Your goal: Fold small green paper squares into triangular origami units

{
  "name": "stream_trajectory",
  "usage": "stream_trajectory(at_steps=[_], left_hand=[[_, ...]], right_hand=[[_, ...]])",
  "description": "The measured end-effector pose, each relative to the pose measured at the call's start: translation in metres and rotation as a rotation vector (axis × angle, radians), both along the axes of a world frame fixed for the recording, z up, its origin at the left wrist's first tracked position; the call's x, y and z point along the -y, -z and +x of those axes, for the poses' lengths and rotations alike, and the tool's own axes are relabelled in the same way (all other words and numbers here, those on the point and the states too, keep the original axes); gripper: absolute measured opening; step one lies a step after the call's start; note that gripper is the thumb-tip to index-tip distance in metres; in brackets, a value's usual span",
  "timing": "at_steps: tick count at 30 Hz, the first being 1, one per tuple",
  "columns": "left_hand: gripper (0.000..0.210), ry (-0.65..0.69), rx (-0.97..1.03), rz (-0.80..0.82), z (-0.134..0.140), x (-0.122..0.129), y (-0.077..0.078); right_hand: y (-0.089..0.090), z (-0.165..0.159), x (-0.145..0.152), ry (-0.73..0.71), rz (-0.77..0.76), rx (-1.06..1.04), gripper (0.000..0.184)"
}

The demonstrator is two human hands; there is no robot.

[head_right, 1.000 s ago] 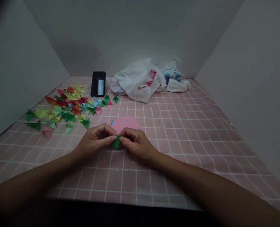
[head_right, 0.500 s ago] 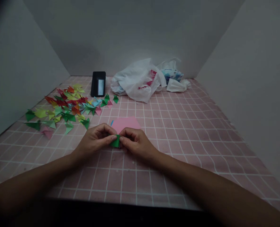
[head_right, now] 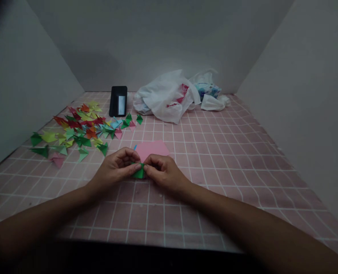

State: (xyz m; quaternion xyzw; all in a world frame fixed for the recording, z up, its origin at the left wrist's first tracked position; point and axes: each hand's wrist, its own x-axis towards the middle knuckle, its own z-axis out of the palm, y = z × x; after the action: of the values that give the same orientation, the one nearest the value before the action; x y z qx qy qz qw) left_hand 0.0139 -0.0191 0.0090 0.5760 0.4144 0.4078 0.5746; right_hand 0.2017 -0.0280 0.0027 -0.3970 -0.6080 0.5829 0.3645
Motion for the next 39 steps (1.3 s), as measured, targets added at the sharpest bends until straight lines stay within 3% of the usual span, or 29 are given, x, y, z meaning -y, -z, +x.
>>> stream_trajectory(at_steps=[10,16,22,29,35,39], left_hand=[[0.029,0.083,0.027,-0.048,-0.0005,0.0002,0.0028],[0.035,0.106,0.062,-0.107,-0.0020,-0.0025,0.0004],[0.029,0.051,-0.040,0.045,-0.0014,0.0007,0.0013],[0.022,0.044,-0.054,-0.064,-0.0035,-0.0029,-0.0014],[0.026,-0.014,-0.122,-0.005,-0.0062,-0.0035,-0.0016],[0.026,-0.042,-0.043,0.037,-0.0068,-0.0048,-0.0027]], right_hand=[[0.0015,0.0015,-0.0013,-0.059,-0.085,-0.007,0.028],[-0.0020,0.0020,-0.0023,0.009,0.094,0.063,0.024],[-0.0003,0.0029,-0.0035,-0.062,0.033,0.049,0.027],[-0.0010,0.0035,-0.0036,0.029,0.195,0.200,0.027],[-0.0045,0.0017,-0.0042,-0.050,0.050,0.112,0.025],[0.0007,0.0012,-0.0040,0.035,-0.027,0.017,0.025]])
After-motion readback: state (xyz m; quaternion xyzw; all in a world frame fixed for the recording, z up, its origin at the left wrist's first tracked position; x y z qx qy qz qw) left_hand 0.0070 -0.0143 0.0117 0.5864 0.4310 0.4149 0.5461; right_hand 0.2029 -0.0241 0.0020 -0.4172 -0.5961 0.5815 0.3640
